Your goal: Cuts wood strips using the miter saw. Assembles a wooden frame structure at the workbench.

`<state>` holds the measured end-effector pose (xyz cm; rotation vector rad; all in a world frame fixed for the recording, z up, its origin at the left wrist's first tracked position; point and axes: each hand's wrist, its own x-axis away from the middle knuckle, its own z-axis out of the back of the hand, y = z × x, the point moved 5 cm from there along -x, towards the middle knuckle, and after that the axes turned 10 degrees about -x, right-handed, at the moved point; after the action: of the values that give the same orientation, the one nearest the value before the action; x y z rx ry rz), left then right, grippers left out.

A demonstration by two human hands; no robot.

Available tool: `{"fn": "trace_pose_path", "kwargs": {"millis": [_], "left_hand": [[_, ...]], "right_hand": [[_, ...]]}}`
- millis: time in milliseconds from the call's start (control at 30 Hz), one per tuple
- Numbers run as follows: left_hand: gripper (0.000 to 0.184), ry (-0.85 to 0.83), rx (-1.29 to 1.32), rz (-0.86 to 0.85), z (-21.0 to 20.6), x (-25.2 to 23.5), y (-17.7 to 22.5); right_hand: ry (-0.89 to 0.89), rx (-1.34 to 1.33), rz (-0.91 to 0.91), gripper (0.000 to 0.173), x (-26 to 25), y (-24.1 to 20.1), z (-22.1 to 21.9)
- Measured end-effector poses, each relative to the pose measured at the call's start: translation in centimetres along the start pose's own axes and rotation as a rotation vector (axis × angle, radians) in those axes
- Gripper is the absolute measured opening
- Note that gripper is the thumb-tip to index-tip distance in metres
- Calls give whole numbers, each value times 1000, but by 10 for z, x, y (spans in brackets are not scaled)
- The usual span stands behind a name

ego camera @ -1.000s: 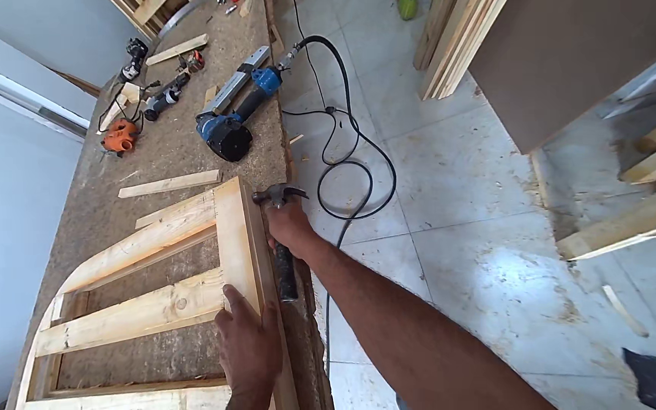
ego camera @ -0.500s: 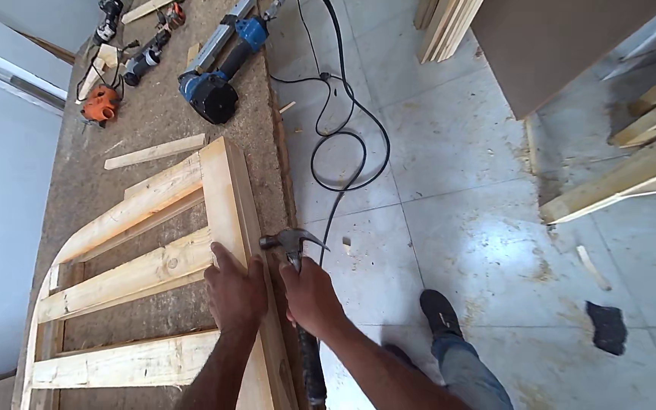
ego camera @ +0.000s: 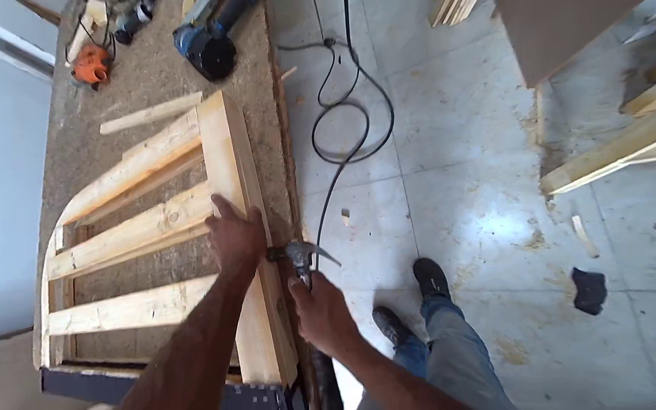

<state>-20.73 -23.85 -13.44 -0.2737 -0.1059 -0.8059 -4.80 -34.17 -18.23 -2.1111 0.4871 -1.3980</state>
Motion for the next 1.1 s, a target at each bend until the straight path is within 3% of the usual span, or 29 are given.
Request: {"fn": "trace_pose_path", "kwargs": {"millis": [133,467,600,733,867,967,1100], "left_hand": [[89,-6,5,12,-2,-1,-1],[86,14,12,-20,0,-2,1],[88,22,27,-9,0,-3,2],[87,29,22,-16,-1,-3,2],[86,33,13,-26,1,-3,3],[86,41,14,-39,0,-2,3],[86,56,28,-57,1,-5,2]], "right_hand": [[48,-30,27,32,29,29,-1],[-4,64,89,38,89,95,-4],[101,-51,239,41,104,114,-6],[22,10,150,46,118,131,-17],[72,-83,198,47,125,146,-18],[18,-35,97,46,133,158,-20],[34,-17,91,44,132,155,-20]]}}
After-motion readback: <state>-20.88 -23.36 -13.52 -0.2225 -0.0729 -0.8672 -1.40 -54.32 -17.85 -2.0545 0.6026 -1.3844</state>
